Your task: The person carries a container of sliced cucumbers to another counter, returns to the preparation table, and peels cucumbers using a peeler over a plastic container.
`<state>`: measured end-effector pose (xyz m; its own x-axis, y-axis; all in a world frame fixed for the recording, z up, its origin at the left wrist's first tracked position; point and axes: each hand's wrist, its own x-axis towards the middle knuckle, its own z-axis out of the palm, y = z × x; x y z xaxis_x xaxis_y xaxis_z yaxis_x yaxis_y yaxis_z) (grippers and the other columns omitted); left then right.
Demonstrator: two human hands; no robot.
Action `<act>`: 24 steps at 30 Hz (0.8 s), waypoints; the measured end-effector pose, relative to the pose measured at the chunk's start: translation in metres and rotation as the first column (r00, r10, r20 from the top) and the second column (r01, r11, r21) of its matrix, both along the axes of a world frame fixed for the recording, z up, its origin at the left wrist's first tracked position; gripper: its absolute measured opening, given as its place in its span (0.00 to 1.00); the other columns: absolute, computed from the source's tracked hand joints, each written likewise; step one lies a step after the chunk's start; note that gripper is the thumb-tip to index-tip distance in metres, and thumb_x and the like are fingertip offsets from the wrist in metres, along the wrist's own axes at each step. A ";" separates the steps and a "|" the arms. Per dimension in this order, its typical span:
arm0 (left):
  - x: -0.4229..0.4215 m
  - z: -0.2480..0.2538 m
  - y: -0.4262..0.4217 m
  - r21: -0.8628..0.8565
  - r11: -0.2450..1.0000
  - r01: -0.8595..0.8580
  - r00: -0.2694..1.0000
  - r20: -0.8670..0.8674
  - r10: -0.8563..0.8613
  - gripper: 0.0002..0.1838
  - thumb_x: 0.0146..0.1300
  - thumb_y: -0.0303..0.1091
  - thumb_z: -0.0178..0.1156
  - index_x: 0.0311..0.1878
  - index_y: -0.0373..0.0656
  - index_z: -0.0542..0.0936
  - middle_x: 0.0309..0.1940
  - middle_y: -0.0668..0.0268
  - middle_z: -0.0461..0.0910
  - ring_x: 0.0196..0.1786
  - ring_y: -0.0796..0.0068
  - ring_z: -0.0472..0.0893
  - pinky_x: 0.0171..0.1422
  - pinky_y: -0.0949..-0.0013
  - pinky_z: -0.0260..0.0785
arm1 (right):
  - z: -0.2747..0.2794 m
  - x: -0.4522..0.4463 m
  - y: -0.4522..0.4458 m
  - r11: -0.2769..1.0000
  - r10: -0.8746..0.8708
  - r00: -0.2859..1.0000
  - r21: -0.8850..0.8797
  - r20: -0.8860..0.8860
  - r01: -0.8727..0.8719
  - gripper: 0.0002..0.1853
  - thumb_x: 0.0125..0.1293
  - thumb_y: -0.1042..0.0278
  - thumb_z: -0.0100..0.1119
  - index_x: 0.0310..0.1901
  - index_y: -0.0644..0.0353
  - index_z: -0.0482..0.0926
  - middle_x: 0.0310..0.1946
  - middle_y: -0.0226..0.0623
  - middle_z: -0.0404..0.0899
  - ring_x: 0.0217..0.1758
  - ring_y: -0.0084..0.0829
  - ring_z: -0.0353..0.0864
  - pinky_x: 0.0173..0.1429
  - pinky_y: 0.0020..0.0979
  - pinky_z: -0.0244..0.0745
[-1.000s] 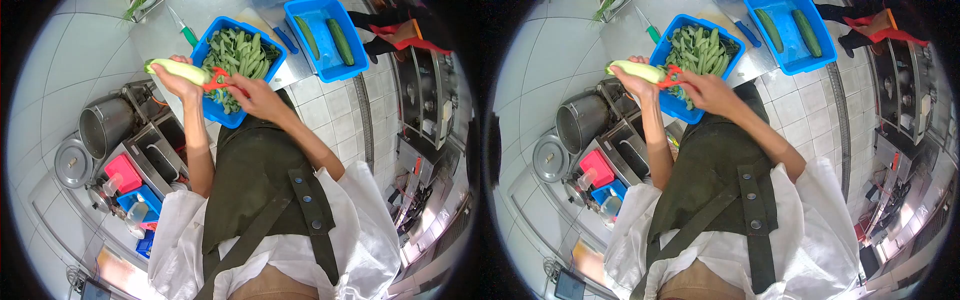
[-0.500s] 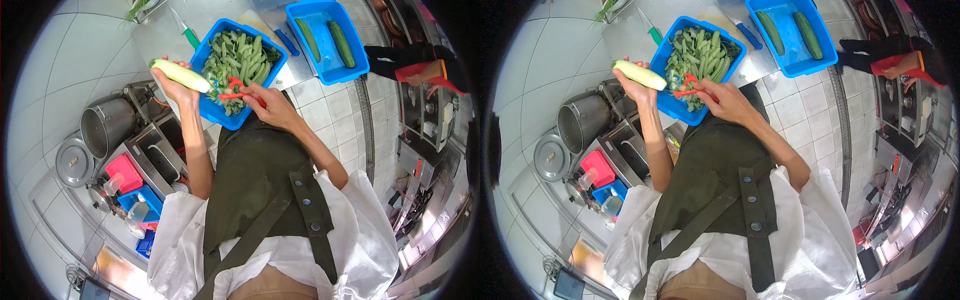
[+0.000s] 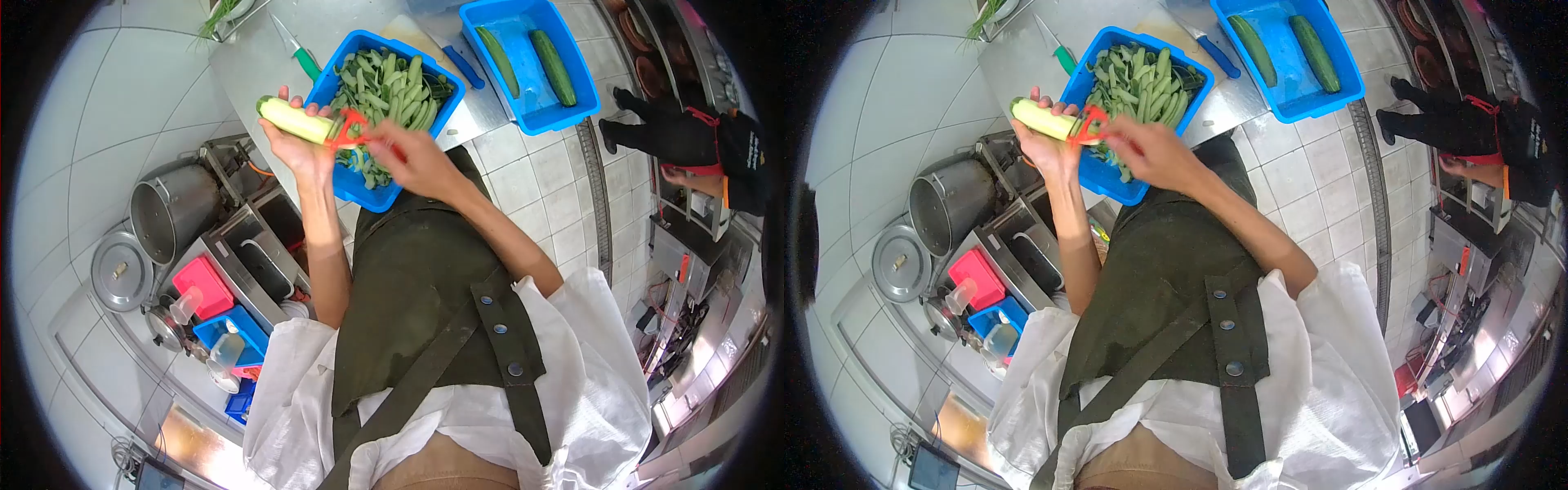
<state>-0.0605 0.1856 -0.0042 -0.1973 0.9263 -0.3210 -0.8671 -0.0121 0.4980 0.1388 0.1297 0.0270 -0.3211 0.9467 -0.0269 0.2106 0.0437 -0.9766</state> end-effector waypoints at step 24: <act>0.004 0.008 0.002 0.089 0.996 -0.026 1.000 -0.006 0.026 0.25 0.71 0.60 0.55 0.46 0.43 0.72 0.29 0.66 0.70 0.33 0.73 0.72 0.41 0.69 0.66 | 0.016 0.018 0.004 0.987 0.153 0.988 0.041 0.037 -0.154 0.10 0.71 0.63 0.58 0.50 0.57 0.79 0.23 0.46 0.79 0.26 0.48 0.80 0.31 0.41 0.70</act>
<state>-0.0568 0.1875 0.0042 -0.2236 0.9455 -0.2366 -0.8625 -0.0789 0.4999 0.1571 0.1333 0.0433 -0.4624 0.8866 0.0005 0.2305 0.1207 -0.9656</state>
